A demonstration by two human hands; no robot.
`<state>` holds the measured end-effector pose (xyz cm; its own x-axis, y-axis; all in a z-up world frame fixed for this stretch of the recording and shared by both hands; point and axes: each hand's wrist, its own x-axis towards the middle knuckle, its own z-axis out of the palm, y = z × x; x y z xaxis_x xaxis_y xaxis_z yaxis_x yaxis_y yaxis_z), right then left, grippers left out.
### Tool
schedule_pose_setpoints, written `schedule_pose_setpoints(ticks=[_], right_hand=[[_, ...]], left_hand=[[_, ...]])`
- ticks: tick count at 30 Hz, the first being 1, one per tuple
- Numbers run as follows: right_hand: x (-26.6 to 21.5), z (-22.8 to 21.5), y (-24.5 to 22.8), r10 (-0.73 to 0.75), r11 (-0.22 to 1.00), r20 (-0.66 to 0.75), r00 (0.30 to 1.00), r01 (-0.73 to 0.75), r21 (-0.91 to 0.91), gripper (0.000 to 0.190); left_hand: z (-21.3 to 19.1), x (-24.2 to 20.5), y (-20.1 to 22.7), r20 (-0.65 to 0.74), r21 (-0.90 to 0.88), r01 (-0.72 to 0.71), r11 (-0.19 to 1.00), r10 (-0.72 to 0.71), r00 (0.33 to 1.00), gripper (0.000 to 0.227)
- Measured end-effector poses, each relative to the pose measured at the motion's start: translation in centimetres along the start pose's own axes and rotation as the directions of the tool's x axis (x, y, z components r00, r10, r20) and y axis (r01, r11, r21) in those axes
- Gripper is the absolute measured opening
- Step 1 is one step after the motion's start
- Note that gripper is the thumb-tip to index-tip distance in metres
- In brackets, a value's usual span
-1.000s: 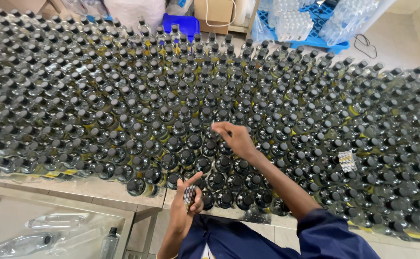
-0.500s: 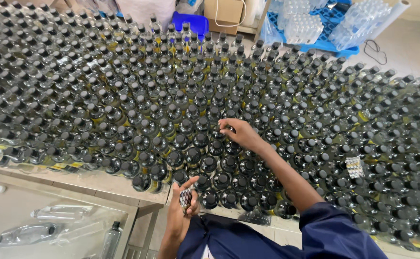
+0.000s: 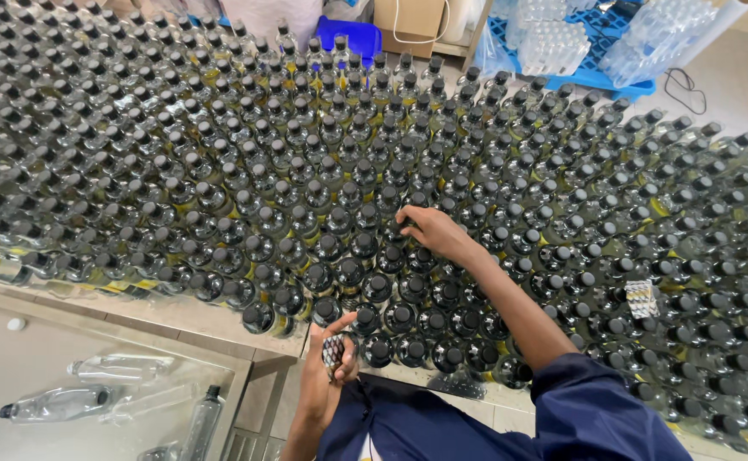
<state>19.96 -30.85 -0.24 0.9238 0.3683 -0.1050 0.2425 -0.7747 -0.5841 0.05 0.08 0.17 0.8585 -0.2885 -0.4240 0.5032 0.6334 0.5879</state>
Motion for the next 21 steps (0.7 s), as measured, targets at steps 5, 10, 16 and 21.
schedule_pose_setpoints(ticks=[5,10,16,21], right_hand=[[-0.3,0.5,-0.3,-0.106,0.982,-0.038,0.994,0.099,-0.161,0.027],[-5.9,-1.0,-10.9,-0.151,0.988,-0.136,0.979,0.155,0.024,0.023],[-10.5,2.3,-14.3,-0.327,0.883,-0.004,0.945,0.307,0.356,0.023],[-12.6,1.6,-14.2,-0.195,0.848,-0.046,0.980,0.192,0.494,0.017]], left_hand=[[0.2,0.0,0.0,0.029,-0.017,-0.008,1.000,0.009,1.000,0.080],[1.2,0.9,-0.1,0.134,-0.026,0.006,1.000,-0.003,0.991,0.083],[2.8,2.0,-1.7,0.122,0.137,0.160,0.978,-0.177,0.977,0.069],[5.6,0.9,-0.8,0.134,0.319,0.125,0.940,-0.175,0.975,0.071]])
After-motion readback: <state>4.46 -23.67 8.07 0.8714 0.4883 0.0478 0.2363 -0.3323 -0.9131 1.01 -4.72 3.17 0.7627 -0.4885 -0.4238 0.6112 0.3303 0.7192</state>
